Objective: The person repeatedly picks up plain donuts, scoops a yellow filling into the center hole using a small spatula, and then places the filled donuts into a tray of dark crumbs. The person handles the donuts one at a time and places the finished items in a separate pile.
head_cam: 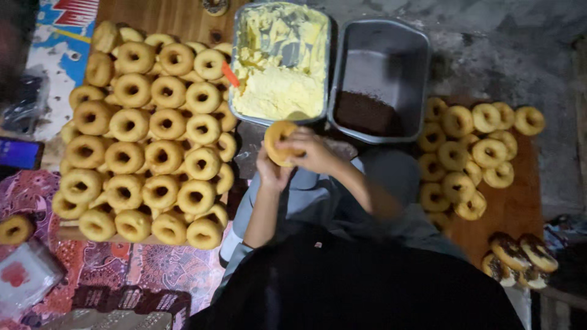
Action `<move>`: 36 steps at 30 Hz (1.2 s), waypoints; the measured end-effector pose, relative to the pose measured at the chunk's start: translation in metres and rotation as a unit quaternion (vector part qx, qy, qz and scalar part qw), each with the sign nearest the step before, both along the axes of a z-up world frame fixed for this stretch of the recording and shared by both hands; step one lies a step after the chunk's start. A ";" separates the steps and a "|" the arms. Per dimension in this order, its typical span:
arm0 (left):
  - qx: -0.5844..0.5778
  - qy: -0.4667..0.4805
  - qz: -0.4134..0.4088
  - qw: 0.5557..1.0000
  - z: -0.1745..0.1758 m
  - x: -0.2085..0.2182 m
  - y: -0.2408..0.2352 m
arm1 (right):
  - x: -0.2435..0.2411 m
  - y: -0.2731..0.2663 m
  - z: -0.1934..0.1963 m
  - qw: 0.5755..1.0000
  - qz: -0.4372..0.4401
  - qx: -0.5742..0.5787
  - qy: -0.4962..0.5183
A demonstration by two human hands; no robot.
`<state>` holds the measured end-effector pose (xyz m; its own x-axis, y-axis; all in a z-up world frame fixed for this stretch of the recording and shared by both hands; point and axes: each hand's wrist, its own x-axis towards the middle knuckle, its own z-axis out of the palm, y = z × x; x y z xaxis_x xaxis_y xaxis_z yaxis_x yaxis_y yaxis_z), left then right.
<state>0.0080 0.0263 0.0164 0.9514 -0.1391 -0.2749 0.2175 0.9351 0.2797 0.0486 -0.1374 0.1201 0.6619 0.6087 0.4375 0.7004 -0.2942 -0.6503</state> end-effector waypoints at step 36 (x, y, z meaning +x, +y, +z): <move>0.080 0.045 -0.004 0.996 -0.065 -0.017 -0.038 | 0.021 -0.277 -0.113 0.684 -0.203 0.539 0.447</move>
<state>-0.0088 -0.0115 -0.0487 0.9205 -0.0953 -0.3789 0.2567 0.8785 0.4028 0.0695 -0.4139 0.0074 0.9770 -0.0624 -0.2039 -0.1171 0.6423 -0.7574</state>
